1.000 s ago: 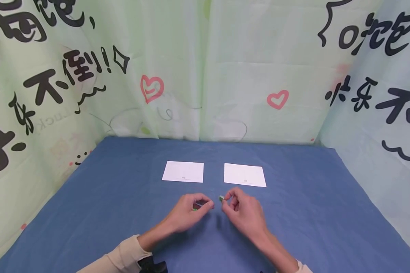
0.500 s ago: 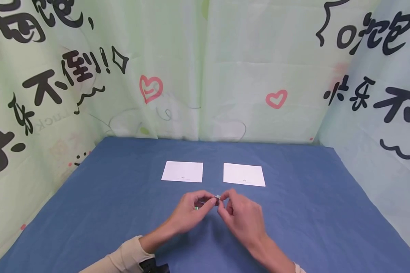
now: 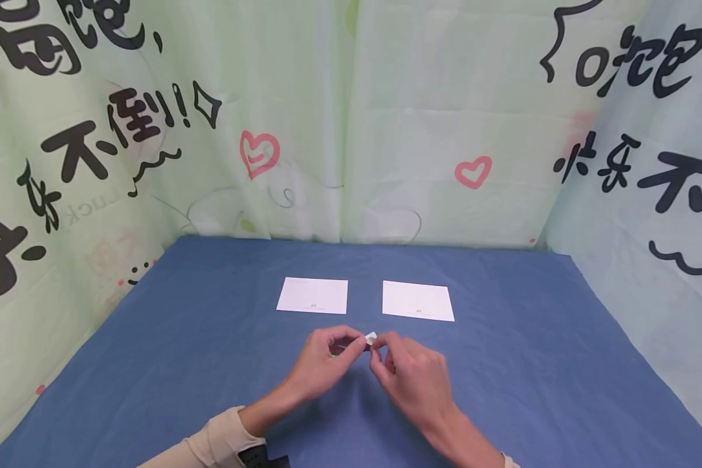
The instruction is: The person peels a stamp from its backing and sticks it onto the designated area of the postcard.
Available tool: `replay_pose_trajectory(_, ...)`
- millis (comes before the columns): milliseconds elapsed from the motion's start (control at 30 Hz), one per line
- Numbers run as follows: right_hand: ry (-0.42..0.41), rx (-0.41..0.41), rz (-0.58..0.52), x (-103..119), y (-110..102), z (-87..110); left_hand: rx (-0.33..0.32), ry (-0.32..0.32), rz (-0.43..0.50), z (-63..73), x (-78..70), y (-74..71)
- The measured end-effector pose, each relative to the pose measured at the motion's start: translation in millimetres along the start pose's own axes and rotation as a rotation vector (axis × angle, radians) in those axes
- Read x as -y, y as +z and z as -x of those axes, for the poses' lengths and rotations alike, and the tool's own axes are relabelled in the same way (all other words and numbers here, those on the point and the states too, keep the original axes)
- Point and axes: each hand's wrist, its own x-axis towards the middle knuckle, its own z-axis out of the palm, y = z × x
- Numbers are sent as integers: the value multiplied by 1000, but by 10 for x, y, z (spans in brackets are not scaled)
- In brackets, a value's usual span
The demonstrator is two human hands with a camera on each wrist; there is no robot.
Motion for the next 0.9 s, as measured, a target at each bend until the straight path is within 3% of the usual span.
replay_pose_trajectory(400,-5,19,-19,25,9,1,-44,9,0,-3,16,7)
replay_pose_trajectory(900,1,5,-73,19,-15,22,-48,14,-41,20,49,-8)
